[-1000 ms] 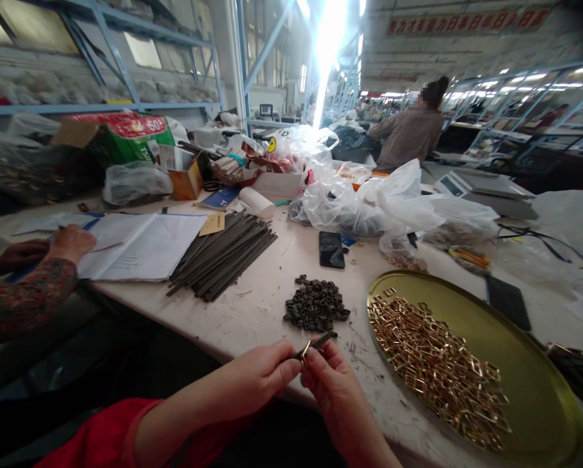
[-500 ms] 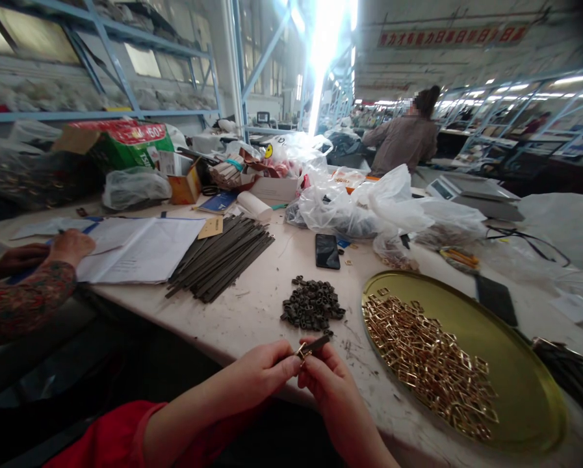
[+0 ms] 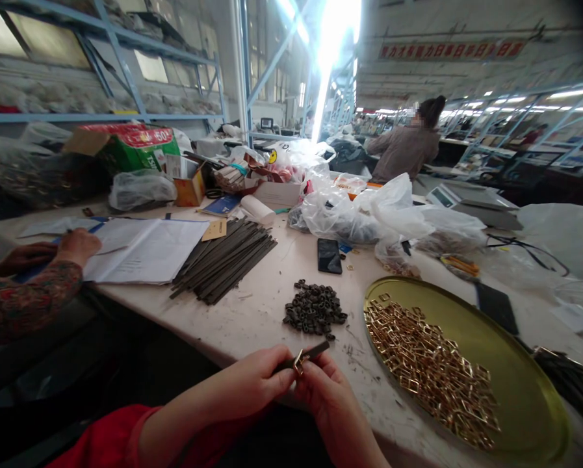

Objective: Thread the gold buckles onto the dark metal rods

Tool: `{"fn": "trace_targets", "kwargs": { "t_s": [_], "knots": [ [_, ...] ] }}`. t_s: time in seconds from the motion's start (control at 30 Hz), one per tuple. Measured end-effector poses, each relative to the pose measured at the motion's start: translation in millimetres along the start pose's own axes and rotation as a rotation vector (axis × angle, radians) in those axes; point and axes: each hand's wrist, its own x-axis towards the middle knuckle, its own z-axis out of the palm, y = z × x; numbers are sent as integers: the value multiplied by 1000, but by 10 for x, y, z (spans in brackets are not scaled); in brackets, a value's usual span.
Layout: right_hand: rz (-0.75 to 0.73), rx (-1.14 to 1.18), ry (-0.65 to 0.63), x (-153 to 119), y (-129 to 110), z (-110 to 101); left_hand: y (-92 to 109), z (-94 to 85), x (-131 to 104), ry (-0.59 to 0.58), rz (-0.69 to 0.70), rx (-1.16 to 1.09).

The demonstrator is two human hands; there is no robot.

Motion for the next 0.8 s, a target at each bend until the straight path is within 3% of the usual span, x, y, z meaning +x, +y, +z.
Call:
{"fn": "trace_targets", "kwargs": {
  "t_s": [0.3,0.5,0.8],
  "knots": [
    [-50,-132,53,115,42,-89,-99,23,144,75,27,113],
    [-66,-228,68,188,35,-96,-159,28,240,109,-10,41],
    [-362,-617,179,183,21,-209,-133,16,245,106,-51,-103]
  ]
}}
